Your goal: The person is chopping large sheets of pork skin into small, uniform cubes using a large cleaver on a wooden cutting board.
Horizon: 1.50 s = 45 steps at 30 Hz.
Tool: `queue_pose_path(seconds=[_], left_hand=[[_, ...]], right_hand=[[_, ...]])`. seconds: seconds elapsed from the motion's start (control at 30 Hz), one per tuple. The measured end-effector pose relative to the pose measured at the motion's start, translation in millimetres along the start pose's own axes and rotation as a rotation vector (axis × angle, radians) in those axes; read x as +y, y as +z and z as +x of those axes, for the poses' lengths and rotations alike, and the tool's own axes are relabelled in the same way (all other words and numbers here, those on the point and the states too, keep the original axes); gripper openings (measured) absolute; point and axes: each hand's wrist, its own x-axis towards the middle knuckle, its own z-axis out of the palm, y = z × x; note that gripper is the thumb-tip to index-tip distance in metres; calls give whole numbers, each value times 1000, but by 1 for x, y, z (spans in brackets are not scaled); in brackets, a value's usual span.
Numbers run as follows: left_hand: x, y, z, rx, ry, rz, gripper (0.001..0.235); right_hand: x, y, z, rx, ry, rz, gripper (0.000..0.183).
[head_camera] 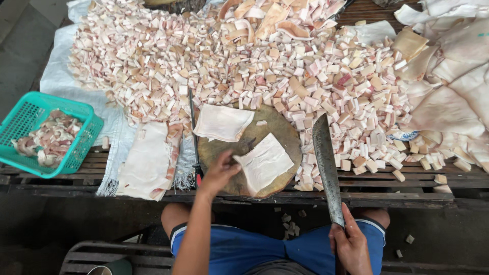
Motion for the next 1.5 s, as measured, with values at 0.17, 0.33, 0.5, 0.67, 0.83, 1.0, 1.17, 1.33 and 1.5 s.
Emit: queue_pose_path(seconds=[0.17, 0.33, 0.5, 0.67, 0.83, 1.0, 1.17, 1.33, 1.5], left_hand=[[-69, 56, 0, 498, 6, 254, 99], [-79, 99, 17, 463, 142, 137, 50], [-85, 77, -5, 285, 205, -199, 32], [-90, 69, -37, 345, 167, -116, 31], [-78, 71, -41, 337, 105, -136, 31], [-76, 68, -42, 288, 148, -163, 30], [-77, 69, -41, 309, 147, -154, 33], [-85, 66, -36, 305, 240, -229, 32], [-98, 56, -29, 306, 143, -517, 34]], right_hand=[[-20, 7, -9, -44, -27, -202, 70], [-39, 16, -7, -88, -175, -471, 68], [-52, 20, 2, -79, -528, -679, 70], [-45, 35, 4, -209, -676, -848, 74], [-62, 46, -1, -185, -622, -957, 72], [-119, 14, -18, 73, -863, -680, 60], [-111, 26, -16, 64, -784, -650, 39], [-49, 44, 7, -264, -566, -1054, 76], [-28, 34, 29, -161, -684, -805, 70]])
